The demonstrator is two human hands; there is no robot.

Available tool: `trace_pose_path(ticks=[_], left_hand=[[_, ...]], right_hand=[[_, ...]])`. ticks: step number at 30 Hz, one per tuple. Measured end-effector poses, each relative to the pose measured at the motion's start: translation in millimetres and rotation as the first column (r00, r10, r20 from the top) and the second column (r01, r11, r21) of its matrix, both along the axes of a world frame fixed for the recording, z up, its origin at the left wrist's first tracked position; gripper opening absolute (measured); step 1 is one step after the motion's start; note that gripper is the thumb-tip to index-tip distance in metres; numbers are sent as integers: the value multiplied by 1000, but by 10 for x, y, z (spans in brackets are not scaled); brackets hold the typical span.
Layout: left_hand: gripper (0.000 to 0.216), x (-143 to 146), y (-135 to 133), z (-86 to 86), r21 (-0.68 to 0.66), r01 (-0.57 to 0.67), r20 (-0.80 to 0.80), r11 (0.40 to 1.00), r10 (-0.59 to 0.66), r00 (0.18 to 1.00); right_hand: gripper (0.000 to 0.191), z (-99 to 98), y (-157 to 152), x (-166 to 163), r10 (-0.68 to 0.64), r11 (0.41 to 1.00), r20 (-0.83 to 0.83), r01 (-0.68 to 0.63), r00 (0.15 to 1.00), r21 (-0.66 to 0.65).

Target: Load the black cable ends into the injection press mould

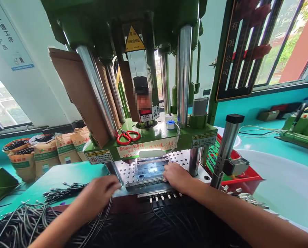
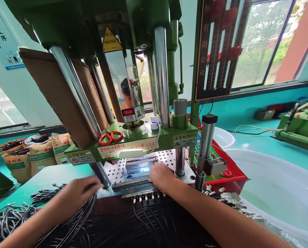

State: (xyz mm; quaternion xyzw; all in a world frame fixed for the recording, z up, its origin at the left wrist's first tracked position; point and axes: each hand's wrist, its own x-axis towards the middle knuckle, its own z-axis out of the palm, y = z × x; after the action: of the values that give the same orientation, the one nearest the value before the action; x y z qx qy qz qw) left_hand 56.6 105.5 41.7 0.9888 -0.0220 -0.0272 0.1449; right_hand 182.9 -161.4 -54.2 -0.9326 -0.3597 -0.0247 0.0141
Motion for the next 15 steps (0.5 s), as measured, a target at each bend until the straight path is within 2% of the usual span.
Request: trace_pose_path(ticks=[1,3,5,7,11,15], left_hand=[[28,1,-180,-73,-35,107,-38,994,-108,993],[27,44,-423,-274,-49,193,-98,980,-197,976],[33,117,-509,-472,-45,202,-130,978,-206,970],[27,188,-494,-611,-49,190,-131,981,-195,972],[16,248,-429,-702,-96,149,-98,984,-158,983],[13,214,-436,-685,-224,76,-86,972,-97,992]], right_hand=[[21,-3,3,-3,-1,1000,-3,1,1000,-2],[19,22,-35,-22,-5,1000,-22,5,1000,9],[19,70,-157,-60,-9,999,-59,12,998,46],[19,94,-354,-114,-17,995,-119,28,993,94],[23,0,-760,-243,-36,983,-264,81,964,162],[18,-85,-858,-299,-57,953,-314,146,948,267]])
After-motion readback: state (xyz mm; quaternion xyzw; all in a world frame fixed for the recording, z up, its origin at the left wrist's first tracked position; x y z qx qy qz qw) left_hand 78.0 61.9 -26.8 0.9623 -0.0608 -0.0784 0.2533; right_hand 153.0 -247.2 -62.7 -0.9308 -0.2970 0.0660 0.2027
